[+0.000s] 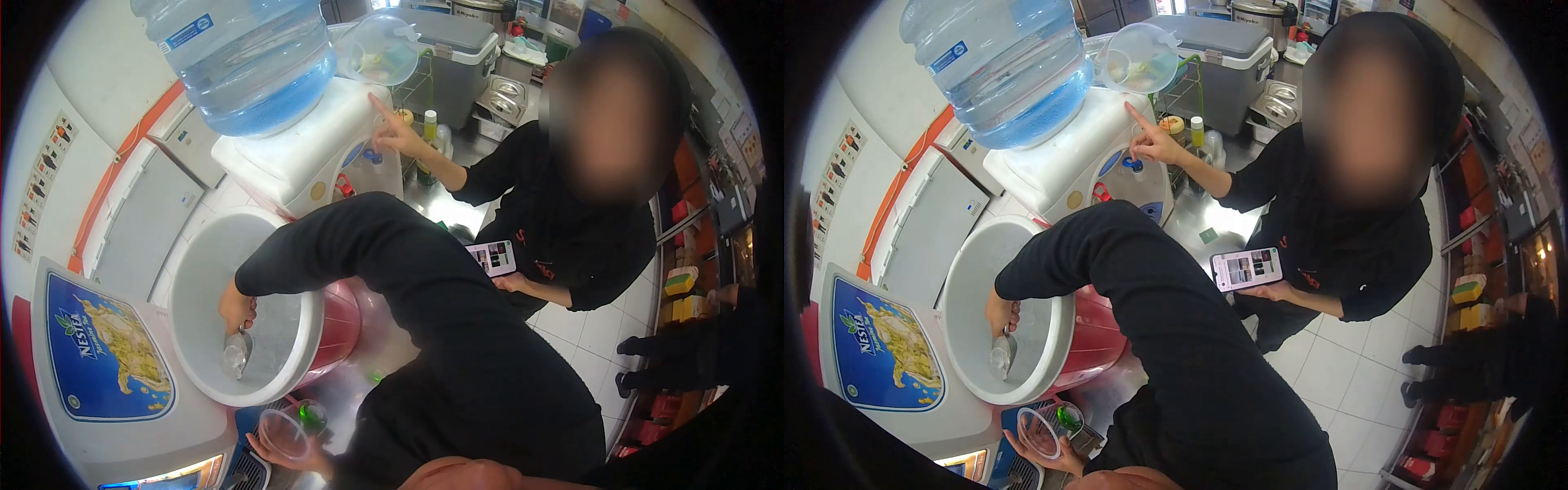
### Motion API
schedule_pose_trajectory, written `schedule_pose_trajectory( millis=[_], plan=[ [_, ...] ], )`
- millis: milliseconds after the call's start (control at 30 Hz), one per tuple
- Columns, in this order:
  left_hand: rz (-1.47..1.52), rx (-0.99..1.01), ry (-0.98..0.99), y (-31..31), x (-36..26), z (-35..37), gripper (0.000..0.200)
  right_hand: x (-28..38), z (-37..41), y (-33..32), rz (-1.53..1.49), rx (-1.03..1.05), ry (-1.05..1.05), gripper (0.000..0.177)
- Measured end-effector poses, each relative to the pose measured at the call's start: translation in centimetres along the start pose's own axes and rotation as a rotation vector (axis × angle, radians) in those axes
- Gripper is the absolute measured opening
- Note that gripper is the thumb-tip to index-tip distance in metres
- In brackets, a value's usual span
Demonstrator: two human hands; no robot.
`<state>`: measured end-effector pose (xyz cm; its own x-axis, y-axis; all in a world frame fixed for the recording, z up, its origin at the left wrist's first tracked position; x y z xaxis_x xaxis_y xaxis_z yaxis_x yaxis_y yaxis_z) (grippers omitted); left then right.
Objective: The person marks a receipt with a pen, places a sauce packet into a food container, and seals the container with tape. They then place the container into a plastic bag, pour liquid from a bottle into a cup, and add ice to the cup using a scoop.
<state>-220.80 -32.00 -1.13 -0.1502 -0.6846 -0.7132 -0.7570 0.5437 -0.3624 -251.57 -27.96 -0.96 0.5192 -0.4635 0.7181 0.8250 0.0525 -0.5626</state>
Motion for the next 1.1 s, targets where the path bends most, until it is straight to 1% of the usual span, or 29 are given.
schedule_pose_trajectory(
  millis=[33, 133, 433, 533, 633, 700, 800, 900, 1033, 1100],
  plan=[
    [-0.002, 0.0, -0.006, -0.1, 0.1, 0.0, 0.118, 0.1, 0.2, 0.0, -0.006, -0.008, -0.005, 0.038],
    [0.024, 0.123, 0.089, -0.4, 0.5, -0.1, 0.11, 0.2, 0.3, 0.0, -0.019, -0.022, -0.011, 0.038],
    [0.076, 0.104, 0.028, -0.2, 0.5, 0.3, 0.114, 0.2, 0.4, -0.2, -0.003, -0.019, -0.007, 0.04],
    [0.036, 0.097, 0.033, -0.4, 0.1, 0.3, 0.114, 0.3, 0.6, -0.3, -0.015, -0.01, -0.023, 0.04],
    [0.121, 0.057, -0.007, -0.2, -0.6, 0.5, 0.114, 0.8, 1.4, -0.6, -0.057, -0.002, -0.038, 0.037],
    [0.134, 0.061, -0.021, -0.4, -0.4, 0.6, 0.114, 1.1, 1.9, -0.9, -0.077, -0.002, -0.038, 0.032],
    [0.111, 0.048, -0.009, -0.8, 0.3, 0.3, 0.115, 1.0, 1.7, -1.0, -0.098, -0.008, -0.031, 0.033],
    [0.149, 0.018, -0.003, -1.0, -1.0, -1.0, 0.117, 1.4, 1.9, -1.4, -0.1, -0.001, -0.081, 0.037],
    [0.17, -0.084, 0.007, -2.2, -3.3, -4.6, 0.119, 3.5, 3.7, -3.0, -0.109, -0.032, -0.122, 0.036],
    [0.174, -0.135, 0.043, -2.1, -5.9, -6.8, 0.118, 4.2, 5.9, -4.6, -0.123, -0.072, -0.119, 0.035]
  ],
)
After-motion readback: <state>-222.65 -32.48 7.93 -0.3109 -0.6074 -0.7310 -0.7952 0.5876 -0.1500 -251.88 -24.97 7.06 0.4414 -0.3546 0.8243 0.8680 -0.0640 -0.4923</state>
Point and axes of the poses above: each hand's wrist, its own z-axis away from the middle knuckle, its own y-axis out of the palm, x = y × z, the point moved 6 cm from there along -z, towards the middle knuckle, and after that the axes turned 8 degrees about -z, right-handed, at the moved point
